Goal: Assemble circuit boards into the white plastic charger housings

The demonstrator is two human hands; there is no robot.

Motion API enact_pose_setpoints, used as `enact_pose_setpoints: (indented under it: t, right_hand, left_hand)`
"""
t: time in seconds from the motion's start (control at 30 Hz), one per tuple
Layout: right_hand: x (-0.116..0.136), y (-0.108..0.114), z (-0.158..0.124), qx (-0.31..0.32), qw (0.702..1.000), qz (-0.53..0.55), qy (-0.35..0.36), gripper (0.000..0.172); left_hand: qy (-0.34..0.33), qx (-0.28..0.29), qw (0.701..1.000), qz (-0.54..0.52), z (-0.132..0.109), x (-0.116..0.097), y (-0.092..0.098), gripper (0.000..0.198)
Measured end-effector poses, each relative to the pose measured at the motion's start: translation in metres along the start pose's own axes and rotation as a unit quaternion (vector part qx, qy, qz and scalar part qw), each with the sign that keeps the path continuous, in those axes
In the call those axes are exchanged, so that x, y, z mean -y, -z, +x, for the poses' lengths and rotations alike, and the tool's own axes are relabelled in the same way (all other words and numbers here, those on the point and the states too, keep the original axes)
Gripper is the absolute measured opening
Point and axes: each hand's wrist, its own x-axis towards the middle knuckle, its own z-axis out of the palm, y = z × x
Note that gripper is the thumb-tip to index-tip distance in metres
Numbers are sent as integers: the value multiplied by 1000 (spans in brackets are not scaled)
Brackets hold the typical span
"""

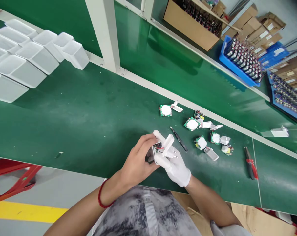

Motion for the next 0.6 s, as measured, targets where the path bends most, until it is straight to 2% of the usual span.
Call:
enact_pose_setpoints:
  t: [0.1, 0.2, 0.27, 0.37, 0.43, 0.5, 0.6]
  right_hand:
    - [-8, -6, 3, -24, 999, 26, -1, 70]
    - [-13, -9, 8, -34, 997, 56, -27, 72]
    - [-14, -8, 11, -32, 997, 52, -36, 73]
    - [-11, -3, 15, -18, 999, 13, -27, 73]
    - [-8, 1, 18, 1, 1000, -30, -5, 69]
    - [-6, 4, 20, 24, 995, -84, 43, 64]
    - [-4, 5, 21, 43, 988, -124, 80, 60]
  left_hand:
    - [8, -8, 1000, 10, -4, 4, -4, 51]
    - [47, 18, 999, 20, -4, 8, -1, 49]
    - [74, 70, 995, 5, 0, 9, 10, 50]
    - [93, 164, 980, -64, 12, 6, 30, 70]
    - [111, 193, 970, -97, 20, 3, 39, 77]
    - [151, 160, 969, -115, 26, 1, 39, 68]
    - [237, 61, 955, -165, 28, 1, 30, 44]
